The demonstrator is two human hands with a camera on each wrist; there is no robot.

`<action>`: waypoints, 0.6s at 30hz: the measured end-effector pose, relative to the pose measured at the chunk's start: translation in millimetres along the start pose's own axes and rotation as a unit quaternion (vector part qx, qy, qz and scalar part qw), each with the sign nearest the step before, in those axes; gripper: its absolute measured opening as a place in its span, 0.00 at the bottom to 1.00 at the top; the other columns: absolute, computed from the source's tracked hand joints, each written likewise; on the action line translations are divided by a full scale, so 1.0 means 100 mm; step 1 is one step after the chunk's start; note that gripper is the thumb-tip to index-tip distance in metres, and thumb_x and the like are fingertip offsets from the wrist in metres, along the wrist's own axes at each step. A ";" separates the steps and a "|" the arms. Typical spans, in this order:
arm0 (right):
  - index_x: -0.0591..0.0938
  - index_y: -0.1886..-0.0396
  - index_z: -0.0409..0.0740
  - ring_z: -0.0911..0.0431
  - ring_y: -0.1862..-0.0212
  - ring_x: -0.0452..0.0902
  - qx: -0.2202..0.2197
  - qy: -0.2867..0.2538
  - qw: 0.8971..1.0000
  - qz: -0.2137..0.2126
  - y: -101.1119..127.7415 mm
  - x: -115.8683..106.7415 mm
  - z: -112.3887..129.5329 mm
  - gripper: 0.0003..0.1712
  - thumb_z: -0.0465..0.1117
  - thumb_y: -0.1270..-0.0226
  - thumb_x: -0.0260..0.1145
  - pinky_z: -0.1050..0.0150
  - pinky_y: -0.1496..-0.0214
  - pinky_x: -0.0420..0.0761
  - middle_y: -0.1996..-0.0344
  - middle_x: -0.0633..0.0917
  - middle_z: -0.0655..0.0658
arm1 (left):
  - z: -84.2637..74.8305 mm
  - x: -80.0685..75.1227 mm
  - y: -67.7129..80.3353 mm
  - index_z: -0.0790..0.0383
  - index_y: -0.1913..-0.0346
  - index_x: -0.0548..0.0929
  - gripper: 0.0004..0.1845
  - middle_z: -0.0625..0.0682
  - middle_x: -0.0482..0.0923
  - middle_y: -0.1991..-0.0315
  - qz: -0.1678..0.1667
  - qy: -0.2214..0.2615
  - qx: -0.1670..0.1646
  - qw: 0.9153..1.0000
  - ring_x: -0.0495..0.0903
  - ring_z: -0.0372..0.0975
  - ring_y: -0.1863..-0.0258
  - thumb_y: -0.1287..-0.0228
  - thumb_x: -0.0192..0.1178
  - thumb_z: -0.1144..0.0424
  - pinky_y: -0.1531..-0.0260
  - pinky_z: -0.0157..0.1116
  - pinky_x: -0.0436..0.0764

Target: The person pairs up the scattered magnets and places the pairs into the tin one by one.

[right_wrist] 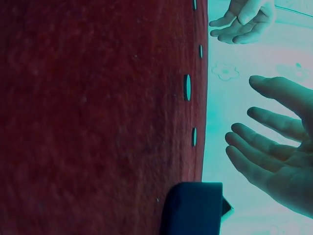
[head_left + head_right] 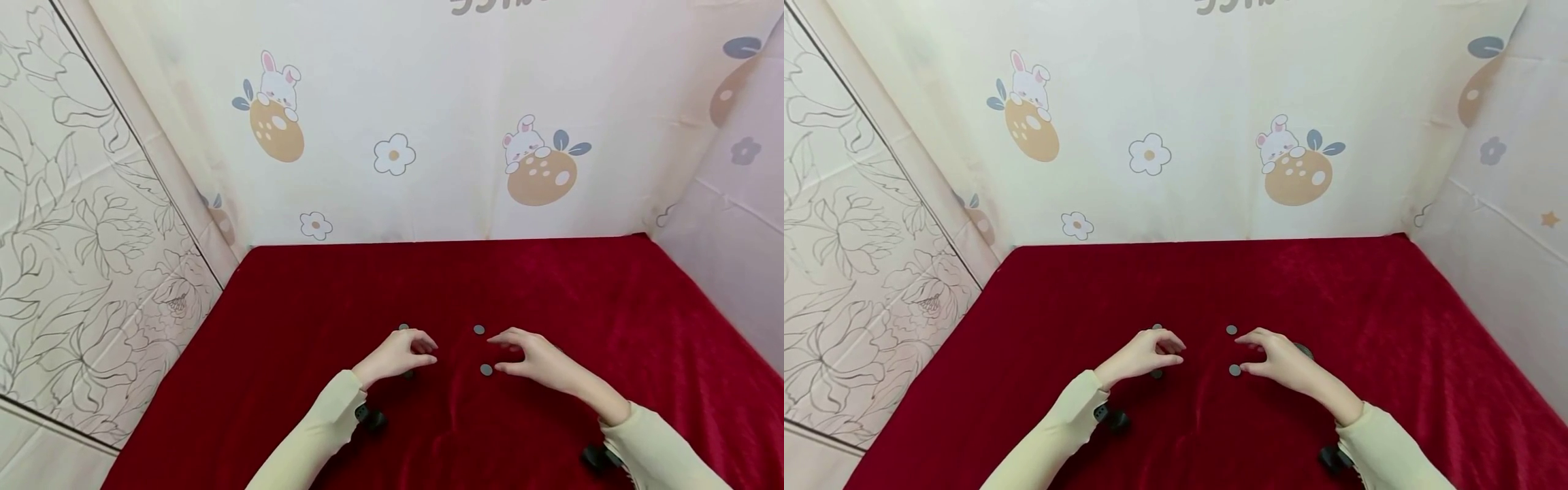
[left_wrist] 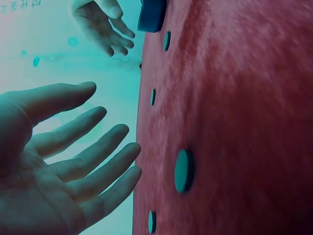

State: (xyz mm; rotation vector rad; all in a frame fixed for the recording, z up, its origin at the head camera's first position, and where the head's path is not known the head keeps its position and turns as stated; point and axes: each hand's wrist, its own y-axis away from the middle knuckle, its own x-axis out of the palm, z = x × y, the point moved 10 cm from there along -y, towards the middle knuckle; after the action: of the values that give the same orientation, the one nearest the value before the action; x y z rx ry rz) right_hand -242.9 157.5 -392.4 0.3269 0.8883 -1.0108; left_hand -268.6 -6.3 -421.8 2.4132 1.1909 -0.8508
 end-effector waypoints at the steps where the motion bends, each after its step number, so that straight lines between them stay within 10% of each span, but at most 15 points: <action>1: 0.76 0.54 0.35 0.47 0.59 0.75 -0.001 -0.005 1.000 0.004 -0.01 0.01 0.00 0.22 0.40 0.47 0.67 0.57 0.59 0.76 0.57 0.78 0.41 | 0.01 -0.01 0.02 0.62 0.56 0.79 0.14 0.47 0.79 0.63 0.002 -0.001 0.003 1.000 0.76 0.31 0.65 0.43 0.59 0.59 0.65 0.28 0.74; 18: 0.76 0.57 0.31 0.50 0.63 0.75 0.002 -0.068 0.995 0.069 -0.08 0.27 -0.05 0.19 0.36 0.48 0.66 0.63 0.63 0.77 0.62 0.78 0.41 | 0.23 -0.09 0.21 0.61 0.59 0.80 0.13 0.49 0.78 0.61 0.017 -0.042 -0.023 0.999 0.76 0.39 0.63 0.49 0.65 0.64 0.67 0.27 0.74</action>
State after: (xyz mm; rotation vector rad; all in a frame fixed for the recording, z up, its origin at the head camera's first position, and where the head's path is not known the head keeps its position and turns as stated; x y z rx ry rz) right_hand -246.0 140.8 -414.9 0.3150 0.7315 -0.8959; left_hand -264.8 -35.9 -433.6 2.3303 1.1237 -0.8949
